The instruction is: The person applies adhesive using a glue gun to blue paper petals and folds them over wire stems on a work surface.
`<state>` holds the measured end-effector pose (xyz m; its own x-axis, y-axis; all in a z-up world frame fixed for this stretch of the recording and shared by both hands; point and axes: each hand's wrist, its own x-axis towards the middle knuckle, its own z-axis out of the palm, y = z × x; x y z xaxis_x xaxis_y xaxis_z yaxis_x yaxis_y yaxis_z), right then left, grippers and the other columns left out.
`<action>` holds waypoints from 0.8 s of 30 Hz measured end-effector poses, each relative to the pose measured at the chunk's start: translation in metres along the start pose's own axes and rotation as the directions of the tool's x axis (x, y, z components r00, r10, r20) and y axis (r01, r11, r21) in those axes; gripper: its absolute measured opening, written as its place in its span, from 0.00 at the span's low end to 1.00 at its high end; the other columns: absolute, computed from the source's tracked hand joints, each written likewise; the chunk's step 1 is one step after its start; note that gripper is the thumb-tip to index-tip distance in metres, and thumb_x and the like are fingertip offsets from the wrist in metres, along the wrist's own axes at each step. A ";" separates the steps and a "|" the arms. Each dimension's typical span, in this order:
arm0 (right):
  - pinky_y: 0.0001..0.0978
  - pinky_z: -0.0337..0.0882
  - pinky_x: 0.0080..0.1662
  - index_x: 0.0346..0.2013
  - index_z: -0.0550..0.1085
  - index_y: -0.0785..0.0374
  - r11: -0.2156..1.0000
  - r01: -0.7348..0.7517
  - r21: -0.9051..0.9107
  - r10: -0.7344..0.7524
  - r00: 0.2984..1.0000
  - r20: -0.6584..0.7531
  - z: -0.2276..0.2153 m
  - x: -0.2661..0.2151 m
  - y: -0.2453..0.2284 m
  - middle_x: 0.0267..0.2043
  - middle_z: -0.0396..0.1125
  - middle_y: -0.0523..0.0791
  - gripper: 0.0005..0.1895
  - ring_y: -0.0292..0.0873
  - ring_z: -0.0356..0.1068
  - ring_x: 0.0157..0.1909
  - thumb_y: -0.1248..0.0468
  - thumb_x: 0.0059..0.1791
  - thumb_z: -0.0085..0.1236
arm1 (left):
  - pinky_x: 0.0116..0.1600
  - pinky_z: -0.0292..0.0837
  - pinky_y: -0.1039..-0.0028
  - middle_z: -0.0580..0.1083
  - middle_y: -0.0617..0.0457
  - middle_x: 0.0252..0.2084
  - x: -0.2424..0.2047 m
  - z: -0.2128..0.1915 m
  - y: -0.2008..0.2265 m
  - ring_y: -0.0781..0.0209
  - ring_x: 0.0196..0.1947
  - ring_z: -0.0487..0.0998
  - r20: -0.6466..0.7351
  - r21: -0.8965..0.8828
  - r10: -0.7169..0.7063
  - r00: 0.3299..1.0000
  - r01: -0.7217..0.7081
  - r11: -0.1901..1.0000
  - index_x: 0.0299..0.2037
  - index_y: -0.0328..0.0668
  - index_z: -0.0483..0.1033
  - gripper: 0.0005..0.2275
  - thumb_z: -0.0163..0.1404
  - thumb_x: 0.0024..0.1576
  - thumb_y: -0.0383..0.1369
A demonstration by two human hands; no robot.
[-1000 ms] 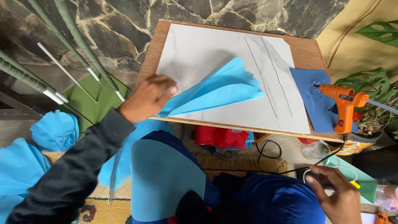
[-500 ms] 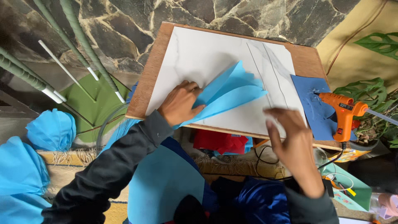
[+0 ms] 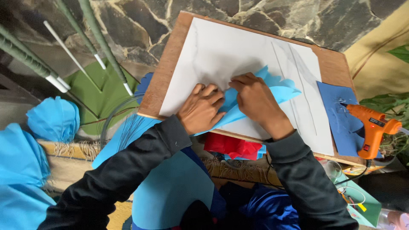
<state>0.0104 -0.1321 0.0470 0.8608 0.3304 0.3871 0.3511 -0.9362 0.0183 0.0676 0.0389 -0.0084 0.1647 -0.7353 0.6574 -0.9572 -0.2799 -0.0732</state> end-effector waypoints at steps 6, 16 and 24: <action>0.38 0.63 0.48 0.37 0.73 0.60 0.993 0.020 -0.114 -0.014 0.998 0.059 0.009 -0.012 -0.006 0.41 0.67 0.43 0.14 0.44 0.63 0.49 0.71 0.40 0.44 | 0.45 0.52 0.65 0.67 0.52 0.35 0.003 -0.005 0.003 0.56 0.45 0.61 0.008 0.007 0.032 0.999 -0.032 0.999 0.31 0.36 0.73 0.10 0.45 0.51 0.37; 0.40 0.55 0.50 0.41 0.72 0.53 0.921 -0.105 -0.376 0.128 0.991 0.037 0.008 -0.022 0.002 0.44 0.65 0.38 0.16 0.42 0.54 0.54 0.62 0.39 0.45 | 0.46 0.49 0.65 0.68 0.53 0.36 0.006 -0.008 0.002 0.57 0.46 0.60 0.081 -0.002 0.043 0.996 -0.043 0.999 0.32 0.36 0.73 0.10 0.41 0.52 0.35; 0.42 0.54 0.49 0.39 0.72 0.50 0.876 -0.140 -0.462 0.162 0.987 0.007 0.015 -0.019 0.024 0.41 0.67 0.37 0.16 0.42 0.56 0.51 0.59 0.39 0.42 | 0.46 0.49 0.65 0.68 0.53 0.38 0.005 -0.010 0.003 0.57 0.45 0.60 0.077 -0.018 0.032 0.996 -0.031 0.999 0.33 0.37 0.72 0.10 0.39 0.52 0.33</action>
<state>0.0077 -0.1587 0.0257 0.9087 0.1754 0.3787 0.0162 -0.9216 0.3878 0.0633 0.0410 0.0024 0.1518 -0.7895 0.5947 -0.9661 -0.2458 -0.0796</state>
